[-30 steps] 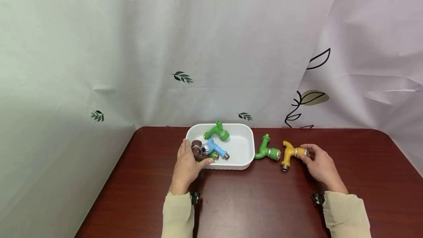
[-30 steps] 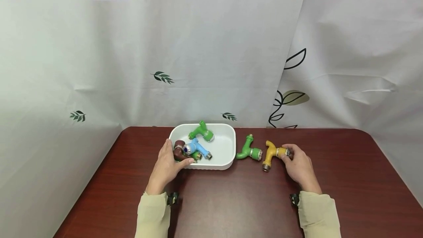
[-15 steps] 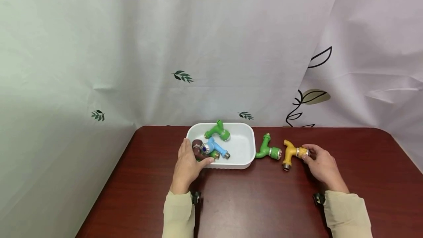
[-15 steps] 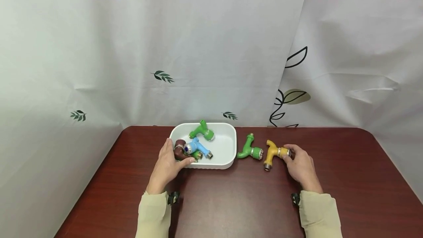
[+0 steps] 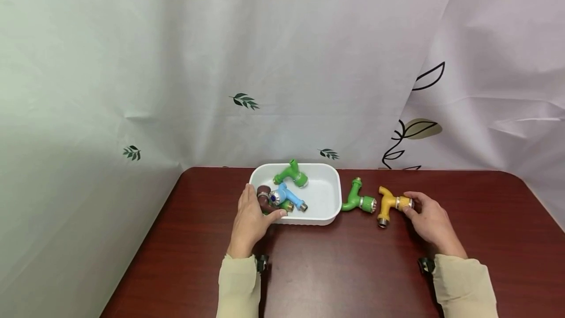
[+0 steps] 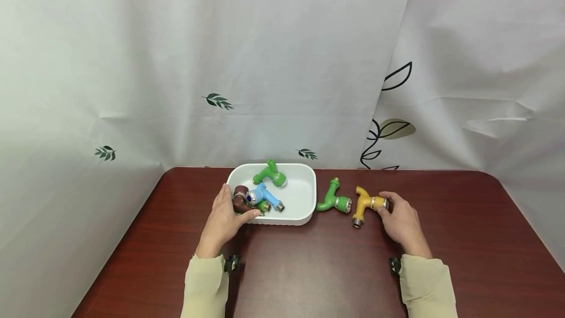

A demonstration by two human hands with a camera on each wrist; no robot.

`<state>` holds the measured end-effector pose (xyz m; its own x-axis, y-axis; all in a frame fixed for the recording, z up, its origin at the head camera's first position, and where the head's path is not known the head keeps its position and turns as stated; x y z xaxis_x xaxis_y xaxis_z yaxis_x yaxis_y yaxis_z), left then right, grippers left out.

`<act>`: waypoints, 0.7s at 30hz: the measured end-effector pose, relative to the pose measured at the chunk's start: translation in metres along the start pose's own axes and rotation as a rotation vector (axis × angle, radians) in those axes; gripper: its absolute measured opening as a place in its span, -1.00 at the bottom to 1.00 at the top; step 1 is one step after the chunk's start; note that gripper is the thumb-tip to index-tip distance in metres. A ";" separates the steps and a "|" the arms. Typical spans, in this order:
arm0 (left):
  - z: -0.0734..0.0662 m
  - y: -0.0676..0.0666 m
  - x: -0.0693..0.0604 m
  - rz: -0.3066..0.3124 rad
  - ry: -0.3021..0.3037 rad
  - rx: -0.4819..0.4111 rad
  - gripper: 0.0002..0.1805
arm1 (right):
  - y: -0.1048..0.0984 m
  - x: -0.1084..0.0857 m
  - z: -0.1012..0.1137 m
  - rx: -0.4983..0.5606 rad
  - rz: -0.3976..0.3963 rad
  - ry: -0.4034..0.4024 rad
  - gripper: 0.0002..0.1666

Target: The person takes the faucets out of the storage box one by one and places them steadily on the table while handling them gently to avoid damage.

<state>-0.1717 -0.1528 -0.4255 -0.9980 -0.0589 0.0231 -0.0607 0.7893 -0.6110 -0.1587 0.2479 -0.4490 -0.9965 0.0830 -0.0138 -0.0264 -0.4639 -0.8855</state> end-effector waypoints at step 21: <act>0.001 0.000 0.000 0.000 -0.001 -0.004 0.26 | -0.008 -0.006 0.020 0.018 -0.167 0.024 -0.45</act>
<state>-0.1718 -0.1534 -0.4264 -0.9980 -0.0592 0.0223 -0.0605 0.7919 -0.6076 -0.1536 0.2334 -0.4327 -0.9759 0.1812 0.1214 -0.1929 -0.4577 -0.8679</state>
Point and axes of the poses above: each hand's wrist, its own x-axis towards the middle knuckle, its own y-axis out of the palm, z = x × y, the point moved 1 cm from there along x, towards the middle knuckle, and after that the axes turned 14 degrees about -x, right-handed, at the moved point
